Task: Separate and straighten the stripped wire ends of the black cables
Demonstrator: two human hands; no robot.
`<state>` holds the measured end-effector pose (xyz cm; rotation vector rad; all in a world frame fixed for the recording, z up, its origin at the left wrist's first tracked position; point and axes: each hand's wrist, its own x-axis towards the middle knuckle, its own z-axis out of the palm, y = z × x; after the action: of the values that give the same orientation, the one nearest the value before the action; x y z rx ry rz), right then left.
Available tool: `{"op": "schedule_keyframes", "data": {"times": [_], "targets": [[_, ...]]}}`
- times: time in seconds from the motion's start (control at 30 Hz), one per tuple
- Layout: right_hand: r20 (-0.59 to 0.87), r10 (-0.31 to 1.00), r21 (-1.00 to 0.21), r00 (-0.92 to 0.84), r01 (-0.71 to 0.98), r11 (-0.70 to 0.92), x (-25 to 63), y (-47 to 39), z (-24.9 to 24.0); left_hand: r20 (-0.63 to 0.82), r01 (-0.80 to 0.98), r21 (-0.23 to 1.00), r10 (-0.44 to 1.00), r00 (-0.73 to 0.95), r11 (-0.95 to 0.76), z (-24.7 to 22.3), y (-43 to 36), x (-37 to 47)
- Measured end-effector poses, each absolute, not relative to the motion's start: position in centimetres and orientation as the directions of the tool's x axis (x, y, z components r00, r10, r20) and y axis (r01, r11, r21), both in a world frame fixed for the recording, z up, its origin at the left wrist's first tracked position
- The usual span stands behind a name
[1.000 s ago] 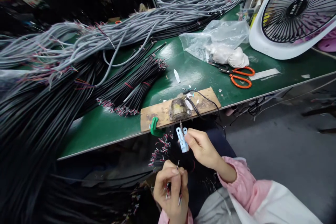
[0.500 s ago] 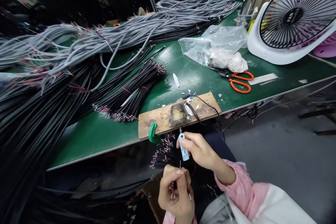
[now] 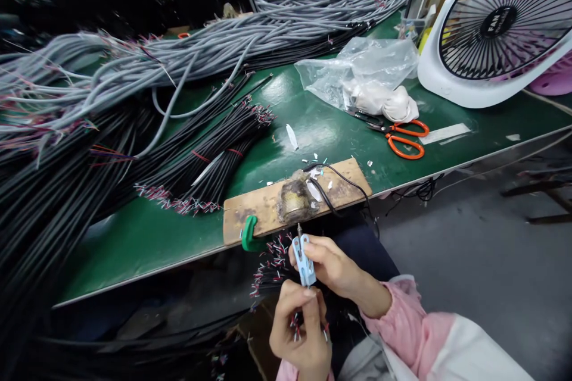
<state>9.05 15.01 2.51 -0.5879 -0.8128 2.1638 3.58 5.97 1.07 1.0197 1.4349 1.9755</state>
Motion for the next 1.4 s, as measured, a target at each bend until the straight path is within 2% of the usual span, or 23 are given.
{"op": "schedule_keyframes", "data": {"times": [0.33, 0.5, 0.6, 0.7, 0.77, 0.87, 1.03, 1.17, 1.4], "targets": [[-0.225, 0.784, -0.611, -0.579, -0.543, -0.577, 10.5, 13.6, -0.8, 0.29, 0.028, 0.938, 0.738, -0.609, -0.345, 2.0, 6.5, 3.9], [-0.205, 0.8, -0.743, -0.564, -0.443, -0.502, 12.6, 11.6, -1.6, 0.32, 0.042, 0.93, 0.752, -0.576, -0.364, 2.2, 5.9, 3.7], [-0.149, 0.793, -0.82, -0.591, -0.374, -0.433, 14.0, 10.4, -1.4, 0.281, -0.007, 0.939, 0.78, -0.56, -0.343, 1.9, 4.9, 3.2], [-0.031, 0.757, -0.861, -0.653, -0.367, -0.352, 15.2, 9.2, -0.8, 0.151, -0.03, 0.979, 0.81, -0.566, -0.204, 1.5, 3.8, 2.7], [0.045, 0.747, -0.892, -0.663, -0.363, -0.269, 15.4, 8.4, -0.3, 0.087, 0.044, 0.996, 0.822, -0.563, -0.075, 1.1, 3.1, 2.4], [0.094, 0.802, -0.943, -0.589, -0.311, -0.118, 14.8, 7.4, 0.1, 0.062, 0.153, 0.988, 0.827, -0.559, 0.03, 0.5, 2.4, 2.3], [0.182, 0.876, -0.957, -0.447, -0.284, 0.054, 13.9, 6.1, -0.2, 0.071, 0.166, 0.985, 0.808, -0.585, 0.034, -0.1, 1.4, 2.5], [0.201, 0.881, -0.96, -0.429, -0.267, 0.089, 13.9, 5.4, -0.2, 0.101, 0.189, 0.982, 0.819, -0.565, 0.01, -0.1, 1.0, 2.6], [0.159, 0.887, -0.962, -0.433, -0.27, 0.04, 13.8, 4.7, 0.1, 0.119, 0.172, 0.985, 0.83, -0.545, -0.028, -0.2, 0.3, 2.5]]}}
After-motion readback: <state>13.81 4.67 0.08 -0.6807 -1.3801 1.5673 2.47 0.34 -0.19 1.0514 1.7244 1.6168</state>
